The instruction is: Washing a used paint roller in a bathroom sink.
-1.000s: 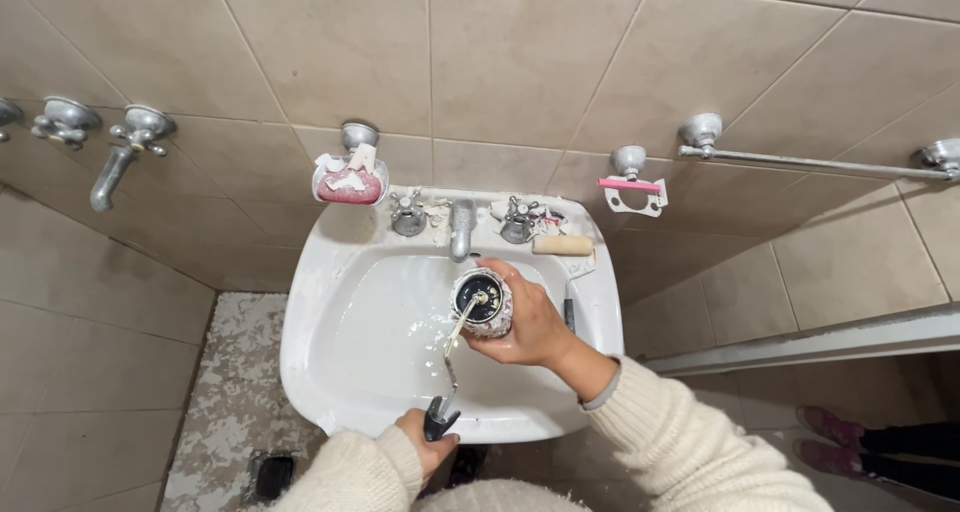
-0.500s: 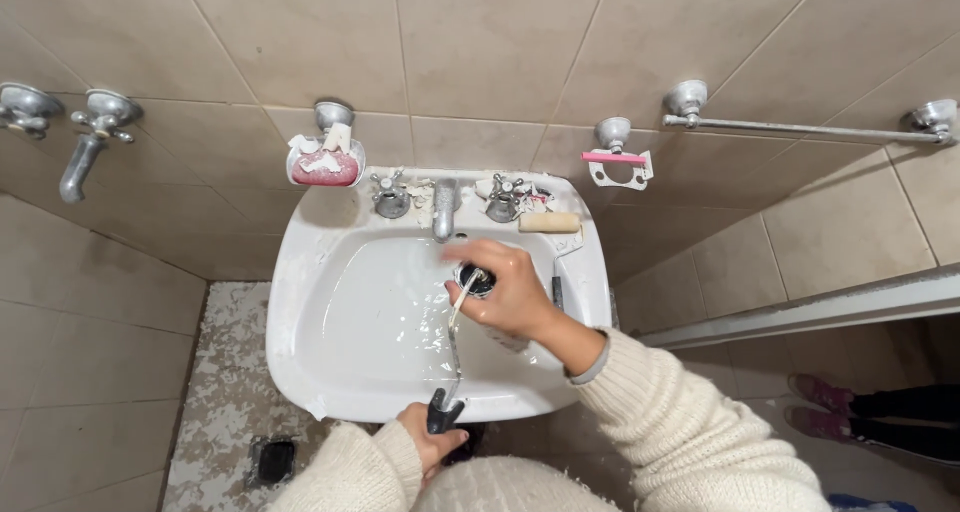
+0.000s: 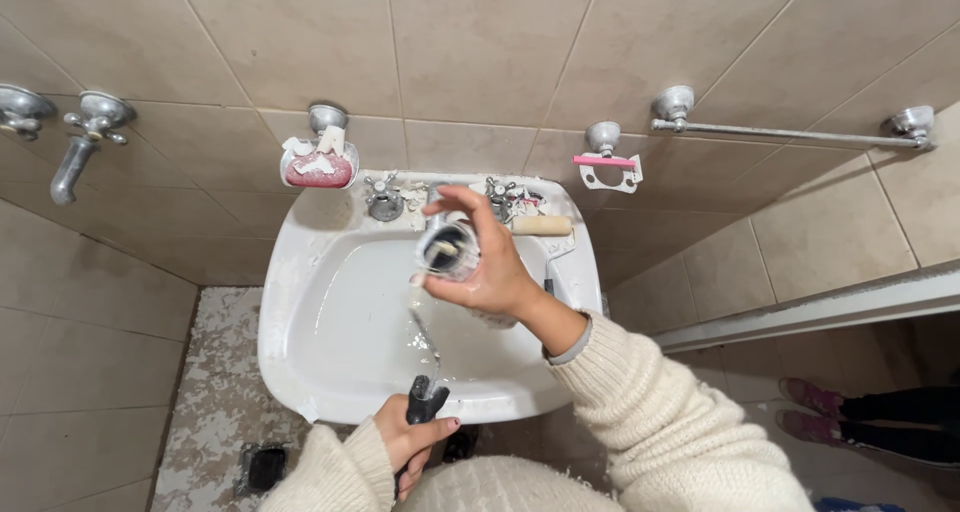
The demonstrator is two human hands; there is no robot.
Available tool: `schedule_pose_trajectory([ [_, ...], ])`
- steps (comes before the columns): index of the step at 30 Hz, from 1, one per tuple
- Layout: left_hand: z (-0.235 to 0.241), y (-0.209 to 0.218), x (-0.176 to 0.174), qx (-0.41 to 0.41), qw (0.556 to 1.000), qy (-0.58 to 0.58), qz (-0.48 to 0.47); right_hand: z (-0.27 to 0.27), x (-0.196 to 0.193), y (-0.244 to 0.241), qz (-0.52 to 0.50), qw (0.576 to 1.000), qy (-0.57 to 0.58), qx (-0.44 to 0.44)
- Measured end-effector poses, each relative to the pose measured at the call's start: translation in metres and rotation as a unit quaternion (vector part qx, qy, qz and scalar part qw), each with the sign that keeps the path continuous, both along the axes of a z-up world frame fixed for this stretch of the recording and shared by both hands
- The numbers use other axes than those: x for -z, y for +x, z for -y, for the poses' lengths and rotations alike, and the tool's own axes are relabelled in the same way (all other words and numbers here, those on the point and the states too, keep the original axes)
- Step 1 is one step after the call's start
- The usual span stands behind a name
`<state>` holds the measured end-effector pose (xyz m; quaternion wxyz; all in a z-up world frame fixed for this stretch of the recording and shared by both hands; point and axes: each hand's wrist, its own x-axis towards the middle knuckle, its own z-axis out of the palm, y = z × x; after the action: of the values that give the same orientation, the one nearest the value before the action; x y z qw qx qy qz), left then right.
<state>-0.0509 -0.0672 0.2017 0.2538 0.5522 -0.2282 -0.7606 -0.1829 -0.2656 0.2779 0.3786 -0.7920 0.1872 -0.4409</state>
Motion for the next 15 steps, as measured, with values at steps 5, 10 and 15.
schedule_pose_trajectory([
  [5, -0.003, 0.008, -0.012, -0.084, 0.99, -0.013, -0.11, 0.0, 0.035, -0.001, -0.107, 0.985, -0.131, 0.041],
  [10, -0.001, -0.001, -0.004, -0.123, 0.985, 0.016, -0.121, -0.009, 0.059, 0.014, -0.218, 0.964, -0.07, 0.138],
  [15, 0.001, -0.002, -0.009, -0.115, 0.991, 0.023, -0.068, 0.002, 0.076, 0.012, -0.267, 0.951, 0.01, 0.156],
])
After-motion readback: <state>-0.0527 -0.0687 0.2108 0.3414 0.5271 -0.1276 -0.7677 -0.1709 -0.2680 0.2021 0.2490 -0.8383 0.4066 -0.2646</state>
